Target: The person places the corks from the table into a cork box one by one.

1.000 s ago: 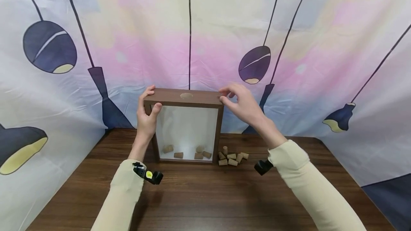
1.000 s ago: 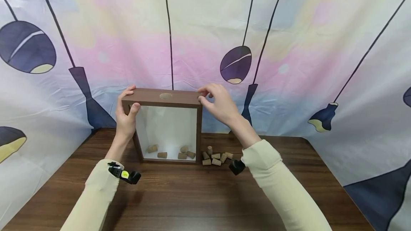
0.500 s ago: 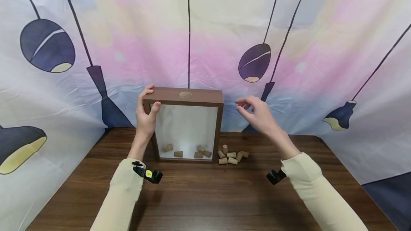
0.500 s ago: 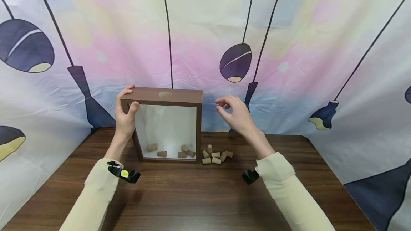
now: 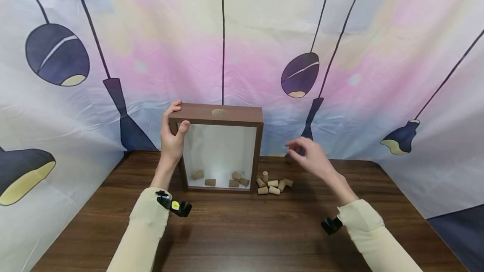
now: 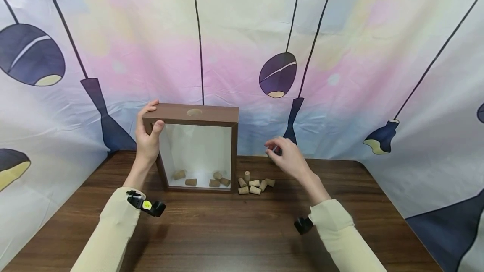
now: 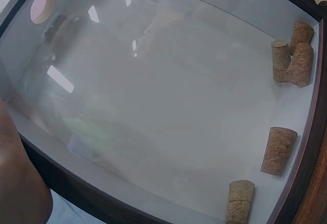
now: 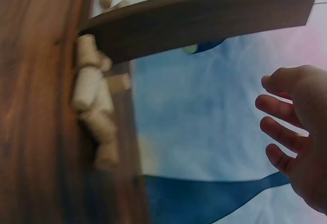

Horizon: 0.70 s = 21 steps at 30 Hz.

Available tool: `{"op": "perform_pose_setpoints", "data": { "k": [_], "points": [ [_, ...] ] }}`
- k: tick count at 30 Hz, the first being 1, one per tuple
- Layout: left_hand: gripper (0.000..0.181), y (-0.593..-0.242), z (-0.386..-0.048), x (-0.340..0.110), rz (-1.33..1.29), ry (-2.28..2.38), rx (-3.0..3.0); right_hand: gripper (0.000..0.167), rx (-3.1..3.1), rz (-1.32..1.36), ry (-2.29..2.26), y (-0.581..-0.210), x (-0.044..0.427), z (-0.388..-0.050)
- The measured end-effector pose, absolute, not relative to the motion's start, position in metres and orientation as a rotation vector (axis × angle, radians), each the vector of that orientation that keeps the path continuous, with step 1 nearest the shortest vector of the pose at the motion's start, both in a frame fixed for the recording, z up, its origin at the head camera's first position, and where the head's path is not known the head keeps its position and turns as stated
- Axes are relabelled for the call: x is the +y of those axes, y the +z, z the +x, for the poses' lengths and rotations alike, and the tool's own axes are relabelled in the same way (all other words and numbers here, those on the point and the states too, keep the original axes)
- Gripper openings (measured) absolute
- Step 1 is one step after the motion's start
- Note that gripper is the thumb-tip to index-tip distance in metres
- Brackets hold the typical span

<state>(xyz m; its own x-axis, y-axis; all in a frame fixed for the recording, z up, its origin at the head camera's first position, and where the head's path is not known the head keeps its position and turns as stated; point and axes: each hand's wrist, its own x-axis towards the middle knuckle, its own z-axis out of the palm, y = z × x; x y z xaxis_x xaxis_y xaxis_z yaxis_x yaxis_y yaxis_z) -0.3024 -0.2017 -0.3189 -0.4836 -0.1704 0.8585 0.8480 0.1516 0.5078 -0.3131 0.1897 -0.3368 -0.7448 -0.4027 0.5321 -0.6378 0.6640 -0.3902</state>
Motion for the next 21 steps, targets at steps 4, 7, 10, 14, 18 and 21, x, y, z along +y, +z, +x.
{"op": "perform_pose_setpoints", "data": {
  "k": [4,7,10,14,18,21],
  "points": [
    [0.062,-0.319,-0.303,-0.201,-0.678,-1.477,-1.562,0.017,-2.534,0.809,0.805,-0.356,0.197,-0.314],
    [0.064,-0.319,-0.302,-0.201,-0.671,-1.473,-1.563,0.016,-2.577,0.786,0.818,-0.368,0.201,-0.316],
    [0.064,-0.319,-0.302,-0.202,-0.663,-1.464,-1.564,0.017,-2.617,0.768,0.829,-0.377,0.203,-0.316],
    [0.062,-0.319,-0.302,-0.202,-0.665,-1.461,-1.567,0.017,-2.66,0.757,0.832,-0.388,0.206,-0.315],
    [0.064,-0.319,-0.303,-0.202,-0.672,-1.469,-1.567,0.017,-2.676,0.761,0.826,-0.4,0.211,-0.316],
    [0.066,-0.319,-0.304,-0.202,-0.678,-1.478,-1.562,0.02,-2.709,0.77,0.838,-0.409,0.215,-0.317]
  ]
}}
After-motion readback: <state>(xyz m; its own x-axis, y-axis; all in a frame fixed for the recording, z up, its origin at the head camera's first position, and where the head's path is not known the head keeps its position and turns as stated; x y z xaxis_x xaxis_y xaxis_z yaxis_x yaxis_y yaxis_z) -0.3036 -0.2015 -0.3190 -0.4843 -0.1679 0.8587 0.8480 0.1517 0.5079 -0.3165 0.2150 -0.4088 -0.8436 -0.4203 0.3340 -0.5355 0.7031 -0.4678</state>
